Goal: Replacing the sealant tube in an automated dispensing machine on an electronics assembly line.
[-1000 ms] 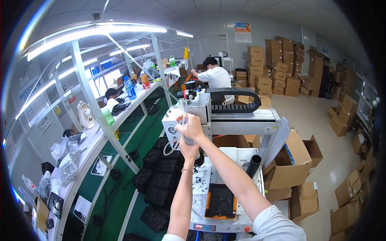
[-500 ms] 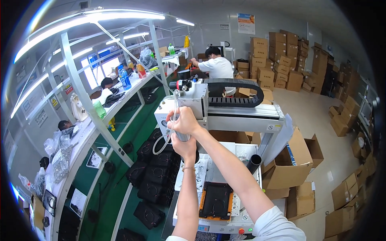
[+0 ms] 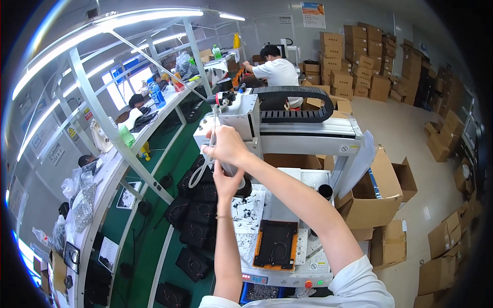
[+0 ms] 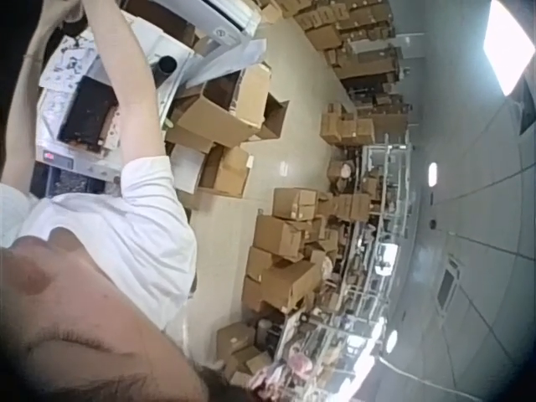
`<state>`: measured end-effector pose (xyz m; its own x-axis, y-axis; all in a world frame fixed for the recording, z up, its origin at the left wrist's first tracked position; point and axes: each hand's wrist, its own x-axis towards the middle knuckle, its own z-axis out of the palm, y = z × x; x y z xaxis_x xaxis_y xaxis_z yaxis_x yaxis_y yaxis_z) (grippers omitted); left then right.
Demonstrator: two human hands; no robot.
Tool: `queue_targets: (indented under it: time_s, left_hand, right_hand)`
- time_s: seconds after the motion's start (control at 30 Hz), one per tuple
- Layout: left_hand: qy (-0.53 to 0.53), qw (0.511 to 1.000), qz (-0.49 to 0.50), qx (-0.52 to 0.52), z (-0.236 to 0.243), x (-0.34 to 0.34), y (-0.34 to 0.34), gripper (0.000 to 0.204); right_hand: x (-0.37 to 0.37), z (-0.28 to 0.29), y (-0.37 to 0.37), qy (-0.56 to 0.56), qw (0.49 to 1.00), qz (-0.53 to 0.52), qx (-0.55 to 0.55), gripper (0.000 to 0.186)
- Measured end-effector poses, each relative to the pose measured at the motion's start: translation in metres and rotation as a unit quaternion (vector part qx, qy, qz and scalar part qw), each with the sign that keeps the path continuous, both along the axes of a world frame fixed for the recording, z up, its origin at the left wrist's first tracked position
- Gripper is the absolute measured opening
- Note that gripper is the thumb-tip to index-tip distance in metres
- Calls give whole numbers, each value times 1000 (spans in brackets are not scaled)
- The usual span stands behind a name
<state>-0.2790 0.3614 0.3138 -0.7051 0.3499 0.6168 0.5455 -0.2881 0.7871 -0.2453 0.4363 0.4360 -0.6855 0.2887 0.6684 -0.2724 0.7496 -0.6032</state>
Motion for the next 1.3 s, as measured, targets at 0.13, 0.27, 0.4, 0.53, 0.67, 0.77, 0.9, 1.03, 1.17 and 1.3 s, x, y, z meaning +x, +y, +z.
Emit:
queue_targets:
  time_s: [0.13, 0.27, 0.4, 0.53, 0.67, 0.77, 0.9, 1.03, 1.17, 1.3]
  left_hand:
    - [-22, 992, -75, -101, 12, -20, -20, 32]
    - [44, 997, 39, -58, 12, -4, -12, 32]
    - [79, 932, 328, -131, 5, 38, 16, 57]
    - [101, 948, 267, -143, 3, 29, 1, 63]
    - [90, 979, 123, -139, -6, 2, -26, 70]
    - [105, 980, 88, -146, -1, 8, -27, 75]
    - [10, 997, 71, -40, 10, 15, -36, 76]
    - [-188, 962, -133, 147, 51, 27, -54, 62]
    - [-275, 820, -399, 305, 73, 18, -77, 51]
    - [-280, 814, -410, 302, 88, -6, -102, 48]
  right_hand:
    - [-12, -4, -3, 31, 998, -48, 10, 26]
    - [-13, 1, 13, -13, 996, 77, 32, 22]
    - [-11, 8, 41, -63, 951, 300, 47, 36]
    - [2, 10, 37, -31, 976, 167, 134, 47]
    - [19, 39, 2, -205, 917, -125, 318, 61]
    - [14, 44, 4, -238, 891, -149, 357, 58]
    - [13, 53, 19, -251, 875, -59, 409, 56]
    - [6, 61, 42, -311, 857, 80, 403, 61]
    - [5, 67, 35, -360, 861, 98, 344, 64]
    - [24, 89, -18, -485, 820, -39, 301, 66]
